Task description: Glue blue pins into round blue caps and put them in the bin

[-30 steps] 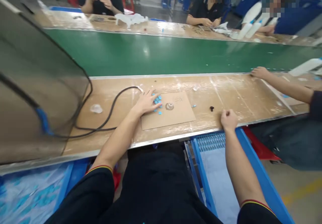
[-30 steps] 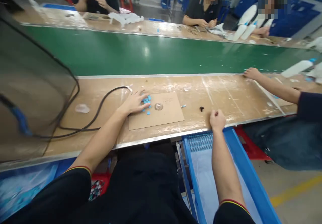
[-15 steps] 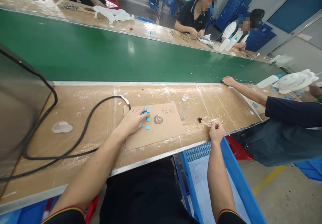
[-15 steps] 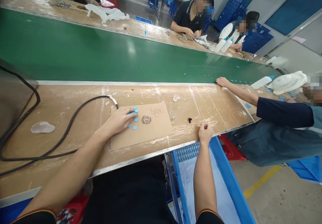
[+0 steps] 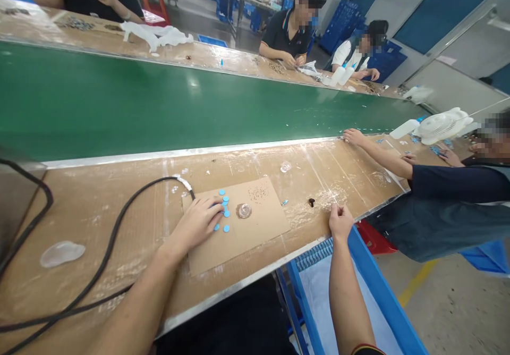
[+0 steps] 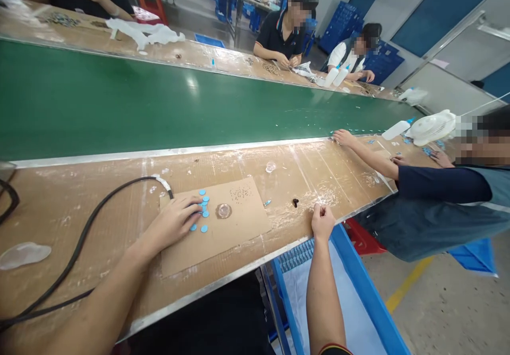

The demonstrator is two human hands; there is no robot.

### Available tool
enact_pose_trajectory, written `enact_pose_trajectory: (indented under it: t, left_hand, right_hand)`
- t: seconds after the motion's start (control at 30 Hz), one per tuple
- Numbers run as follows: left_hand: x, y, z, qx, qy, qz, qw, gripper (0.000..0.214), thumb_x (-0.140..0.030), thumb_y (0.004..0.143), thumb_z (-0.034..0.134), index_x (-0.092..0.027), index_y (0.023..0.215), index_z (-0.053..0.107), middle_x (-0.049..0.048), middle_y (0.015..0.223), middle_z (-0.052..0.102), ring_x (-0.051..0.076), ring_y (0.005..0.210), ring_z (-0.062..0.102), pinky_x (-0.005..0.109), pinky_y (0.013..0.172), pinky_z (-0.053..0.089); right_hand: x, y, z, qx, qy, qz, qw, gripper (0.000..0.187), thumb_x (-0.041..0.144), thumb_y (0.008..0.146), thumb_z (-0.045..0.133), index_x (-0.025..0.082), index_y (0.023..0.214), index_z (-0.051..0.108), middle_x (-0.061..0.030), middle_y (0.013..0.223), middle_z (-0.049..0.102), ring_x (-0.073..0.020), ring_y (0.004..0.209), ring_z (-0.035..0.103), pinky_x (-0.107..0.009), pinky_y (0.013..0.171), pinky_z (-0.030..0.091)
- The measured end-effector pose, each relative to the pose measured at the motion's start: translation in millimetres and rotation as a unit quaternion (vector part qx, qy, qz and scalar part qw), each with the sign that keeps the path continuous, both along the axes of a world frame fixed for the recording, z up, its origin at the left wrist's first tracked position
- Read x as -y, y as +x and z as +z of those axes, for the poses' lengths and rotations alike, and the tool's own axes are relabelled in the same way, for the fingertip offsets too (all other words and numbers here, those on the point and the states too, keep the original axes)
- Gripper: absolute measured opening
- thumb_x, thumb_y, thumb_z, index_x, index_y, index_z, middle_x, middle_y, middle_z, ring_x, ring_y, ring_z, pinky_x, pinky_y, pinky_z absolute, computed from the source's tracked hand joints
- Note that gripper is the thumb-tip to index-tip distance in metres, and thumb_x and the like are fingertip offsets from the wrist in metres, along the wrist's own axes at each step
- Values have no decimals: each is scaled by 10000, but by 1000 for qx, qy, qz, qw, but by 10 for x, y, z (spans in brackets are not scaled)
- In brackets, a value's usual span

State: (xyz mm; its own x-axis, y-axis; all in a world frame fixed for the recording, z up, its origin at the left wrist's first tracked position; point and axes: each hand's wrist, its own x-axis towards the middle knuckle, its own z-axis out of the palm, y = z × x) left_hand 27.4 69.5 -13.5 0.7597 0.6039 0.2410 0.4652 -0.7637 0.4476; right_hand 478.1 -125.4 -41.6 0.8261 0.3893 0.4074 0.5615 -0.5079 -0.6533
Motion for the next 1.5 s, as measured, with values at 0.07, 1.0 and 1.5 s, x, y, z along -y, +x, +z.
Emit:
enact_pose_trajectory:
  t: [0.07, 1.0, 1.5]
  left_hand:
    - [17, -14, -24, 6, 16, -4, 1000, 345, -311, 1081, 425, -207, 976, 737, 113, 1310, 775, 300, 1186, 749, 461, 956, 601]
    - [37, -52, -96, 45, 68, -12, 997, 371, -317, 1090, 424, -258, 980, 774, 64, 1156, 804, 250, 1019, 768, 398, 844, 592]
    - [15, -64, -141, 45, 92, -7, 995, 428, -155, 1022, 379, -268, 1079, 788, 88, 1162, 802, 257, 1009, 781, 400, 837, 640]
  right_hand:
    - [7, -3, 1, -1, 7, -9, 1000, 526, 743, 855, 539, 279, 659, 390, 35, 582, 412, -163, 633, 407, -323, 650, 342]
    - [0, -56, 51, 4, 32, -42, 999, 563, 762, 875, 523, 285, 639, 340, 29, 586, 386, -159, 634, 355, -326, 628, 339]
    - [-5, -39, 25, -3, 41, -42, 998, 562, 766, 850, 532, 285, 627, 344, 35, 578, 367, -154, 625, 346, -323, 623, 318]
